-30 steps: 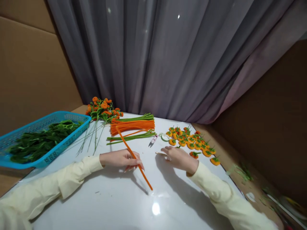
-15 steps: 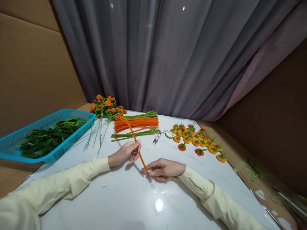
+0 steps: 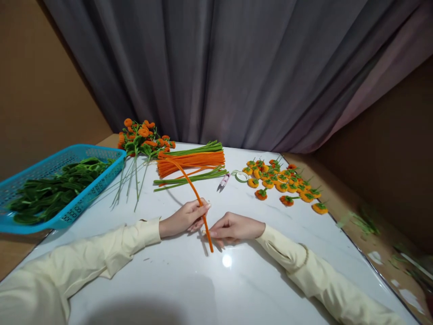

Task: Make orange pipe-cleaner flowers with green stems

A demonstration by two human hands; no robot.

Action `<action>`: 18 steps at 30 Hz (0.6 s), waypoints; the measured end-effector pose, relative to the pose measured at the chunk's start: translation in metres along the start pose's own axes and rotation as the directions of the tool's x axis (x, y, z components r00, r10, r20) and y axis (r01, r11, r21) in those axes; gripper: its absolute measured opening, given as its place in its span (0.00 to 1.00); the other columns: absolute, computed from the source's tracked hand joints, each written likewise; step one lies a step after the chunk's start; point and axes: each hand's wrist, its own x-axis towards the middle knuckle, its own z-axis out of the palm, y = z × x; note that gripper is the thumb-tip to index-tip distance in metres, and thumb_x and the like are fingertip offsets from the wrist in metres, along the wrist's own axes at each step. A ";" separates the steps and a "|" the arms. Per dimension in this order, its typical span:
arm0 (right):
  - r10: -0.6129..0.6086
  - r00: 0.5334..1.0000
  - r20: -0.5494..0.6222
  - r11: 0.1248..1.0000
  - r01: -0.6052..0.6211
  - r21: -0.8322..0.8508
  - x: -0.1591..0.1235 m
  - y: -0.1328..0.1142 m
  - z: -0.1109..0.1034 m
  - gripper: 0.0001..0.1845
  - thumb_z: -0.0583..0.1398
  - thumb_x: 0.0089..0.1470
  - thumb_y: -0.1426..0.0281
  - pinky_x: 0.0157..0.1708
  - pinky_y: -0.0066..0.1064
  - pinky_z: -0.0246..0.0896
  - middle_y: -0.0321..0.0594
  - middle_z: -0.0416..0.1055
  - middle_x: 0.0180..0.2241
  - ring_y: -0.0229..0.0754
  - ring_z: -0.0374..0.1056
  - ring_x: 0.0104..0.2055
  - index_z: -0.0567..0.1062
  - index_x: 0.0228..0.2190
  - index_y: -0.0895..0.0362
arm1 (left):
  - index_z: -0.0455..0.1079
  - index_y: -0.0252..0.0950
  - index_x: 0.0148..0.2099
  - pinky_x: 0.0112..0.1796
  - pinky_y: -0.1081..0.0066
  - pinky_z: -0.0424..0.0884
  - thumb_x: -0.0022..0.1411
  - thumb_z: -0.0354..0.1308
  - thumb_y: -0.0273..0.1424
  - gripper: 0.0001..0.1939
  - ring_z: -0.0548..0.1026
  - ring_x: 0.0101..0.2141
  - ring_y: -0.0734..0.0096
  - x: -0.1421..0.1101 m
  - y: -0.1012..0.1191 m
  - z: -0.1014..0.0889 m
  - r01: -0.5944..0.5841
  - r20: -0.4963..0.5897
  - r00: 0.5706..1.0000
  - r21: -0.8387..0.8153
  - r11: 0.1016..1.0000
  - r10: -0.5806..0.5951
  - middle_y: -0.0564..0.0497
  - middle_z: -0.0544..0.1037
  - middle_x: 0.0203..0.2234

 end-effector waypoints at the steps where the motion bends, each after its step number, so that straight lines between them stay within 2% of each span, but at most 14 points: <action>1: 0.003 1.000 0.012 1.000 -0.003 0.011 0.000 0.000 0.000 0.28 0.54 0.55 0.51 0.12 0.21 0.38 0.24 0.50 0.11 0.25 0.43 0.12 0.73 0.25 0.65 | 0.55 0.36 0.29 0.13 0.81 0.50 0.61 0.50 0.47 0.19 0.53 0.10 0.84 0.000 0.001 0.000 -0.003 -0.013 1.000 0.004 1.000 0.003 0.63 0.59 0.10; 4: 0.001 1.000 0.015 1.000 0.000 -0.008 0.000 -0.001 0.003 0.30 0.50 0.57 0.50 0.13 0.22 0.37 0.23 0.47 0.11 0.25 0.41 0.12 0.73 0.25 0.65 | 0.55 0.36 0.30 0.13 0.81 0.49 0.61 0.50 0.47 0.19 0.54 0.11 0.84 -0.001 0.003 0.000 -0.020 -0.057 0.998 0.008 1.000 0.020 0.63 0.60 0.11; 8: -0.103 0.990 -0.095 0.977 0.083 -0.197 0.003 0.000 0.009 0.25 0.58 0.53 0.55 0.18 0.22 0.43 0.30 0.60 0.16 0.26 0.48 0.18 0.72 0.20 0.64 | 0.55 0.37 0.31 0.14 0.80 0.50 0.61 0.49 0.47 0.18 0.54 0.11 0.83 -0.001 0.004 0.001 -0.042 -0.100 0.994 0.027 0.999 0.045 0.63 0.60 0.12; 10: -0.115 0.987 -0.116 0.971 0.087 -0.222 0.004 0.003 0.010 0.24 0.57 0.53 0.55 0.18 0.22 0.43 0.31 0.61 0.16 0.26 0.47 0.18 0.71 0.19 0.64 | 0.55 0.37 0.32 0.15 0.80 0.50 0.60 0.50 0.47 0.18 0.53 0.11 0.83 -0.002 0.004 0.001 -0.014 -0.056 0.998 0.056 0.998 0.017 0.63 0.59 0.11; 13: -0.097 0.987 -0.125 0.978 0.071 -0.198 0.004 0.005 0.010 0.23 0.57 0.54 0.56 0.19 0.22 0.44 0.30 0.61 0.15 0.27 0.48 0.18 0.72 0.21 0.63 | 0.59 0.35 0.31 0.18 0.79 0.52 0.56 0.56 0.44 0.17 0.56 0.15 0.82 -0.004 0.005 0.003 0.012 0.065 0.998 0.227 0.974 -0.027 0.62 0.59 0.13; 16: -0.099 0.987 -0.123 0.978 0.074 -0.193 0.004 0.006 0.011 0.20 0.59 0.52 0.57 0.20 0.22 0.47 0.30 0.63 0.16 0.28 0.51 0.18 0.74 0.26 0.63 | 0.62 0.33 0.29 0.23 0.79 0.56 0.58 0.55 0.40 0.15 0.60 0.22 0.80 -0.007 0.006 0.005 -0.053 0.140 0.990 0.413 0.909 -0.006 0.57 0.64 0.19; 18: -0.097 0.988 -0.117 0.977 0.072 -0.201 0.004 0.006 0.010 0.20 0.60 0.50 0.56 0.21 0.22 0.47 0.30 0.63 0.17 0.28 0.52 0.19 0.75 0.28 0.63 | 0.63 0.32 0.29 0.24 0.79 0.57 0.60 0.52 0.39 0.14 0.60 0.23 0.80 -0.007 0.006 0.004 -0.081 0.168 0.986 0.462 0.883 0.003 0.56 0.66 0.20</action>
